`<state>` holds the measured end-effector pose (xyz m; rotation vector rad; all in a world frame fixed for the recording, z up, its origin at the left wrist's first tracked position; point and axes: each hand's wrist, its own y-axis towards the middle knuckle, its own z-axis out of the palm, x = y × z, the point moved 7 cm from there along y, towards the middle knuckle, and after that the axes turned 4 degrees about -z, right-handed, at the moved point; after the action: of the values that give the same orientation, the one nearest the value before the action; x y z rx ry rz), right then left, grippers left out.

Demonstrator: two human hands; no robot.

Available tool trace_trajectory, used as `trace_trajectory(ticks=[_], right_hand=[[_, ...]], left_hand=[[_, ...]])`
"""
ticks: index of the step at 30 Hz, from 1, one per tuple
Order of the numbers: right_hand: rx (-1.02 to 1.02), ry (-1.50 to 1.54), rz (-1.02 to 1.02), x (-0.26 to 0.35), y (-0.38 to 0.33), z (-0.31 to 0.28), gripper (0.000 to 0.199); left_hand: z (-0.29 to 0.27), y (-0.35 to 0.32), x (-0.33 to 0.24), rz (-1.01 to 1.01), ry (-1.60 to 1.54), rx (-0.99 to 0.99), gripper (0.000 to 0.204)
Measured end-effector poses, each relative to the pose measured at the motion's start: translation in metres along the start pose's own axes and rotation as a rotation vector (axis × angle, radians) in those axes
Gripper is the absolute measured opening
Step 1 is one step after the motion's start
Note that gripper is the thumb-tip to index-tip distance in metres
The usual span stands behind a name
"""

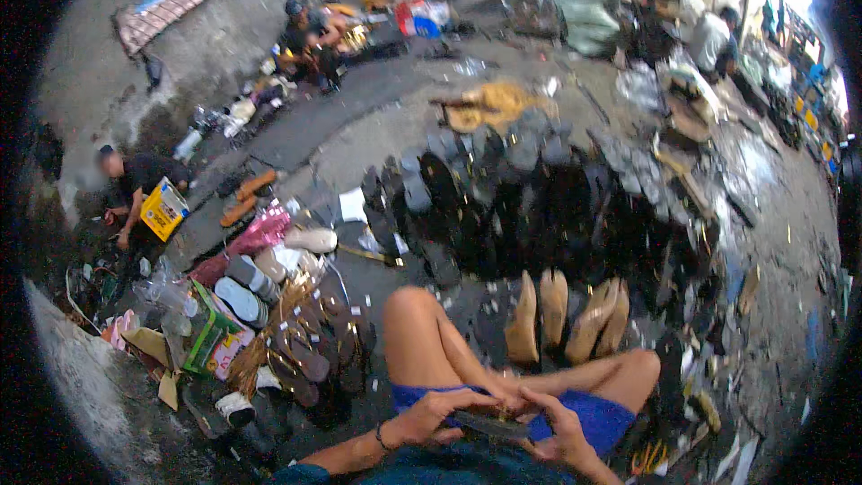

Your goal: The person sits on the ground and assembles sandals by attaching straps to wooden soles. They repeatedly pick up a sole, thread a strap through holes, and press it into place, handling multiple units one at a time.

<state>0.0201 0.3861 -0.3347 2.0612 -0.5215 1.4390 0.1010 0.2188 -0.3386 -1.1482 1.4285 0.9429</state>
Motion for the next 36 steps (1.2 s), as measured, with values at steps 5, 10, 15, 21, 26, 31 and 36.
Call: trace_trajectory(ticks=[5,10,15,21,26,31,36], right_hand=[[0.284,0.096,-0.083,0.006,-0.005,0.027,0.057],[0.287,0.022,-0.112,0.006,-0.017,0.034,0.048],[0.383,0.266,-0.106,-0.034,0.004,0.051,0.039],[-0.392,-0.804,0.103,-0.179,0.116,0.033,0.086],[-0.212,-0.592,0.449,-0.246,0.096,0.032,0.089],[-0.494,1.107,0.42,-0.189,0.054,0.005,0.069],[-0.194,0.664,0.496,-0.065,-0.013,-0.012,0.067]], left_hand=[[0.009,-0.025,-0.024,-0.03,0.205,-0.093,0.051],[0.018,-0.039,-0.013,0.015,0.143,-0.161,0.037],[0.01,-0.042,0.009,-0.051,0.141,-0.39,0.027],[-0.022,0.002,0.052,-0.31,-0.247,-0.675,0.026],[0.039,-0.005,0.136,-0.426,-0.937,-0.44,0.04],[0.014,0.012,0.129,-0.368,-0.83,-0.483,0.042],[-0.028,0.025,0.131,-0.364,-0.939,-0.694,0.058]])
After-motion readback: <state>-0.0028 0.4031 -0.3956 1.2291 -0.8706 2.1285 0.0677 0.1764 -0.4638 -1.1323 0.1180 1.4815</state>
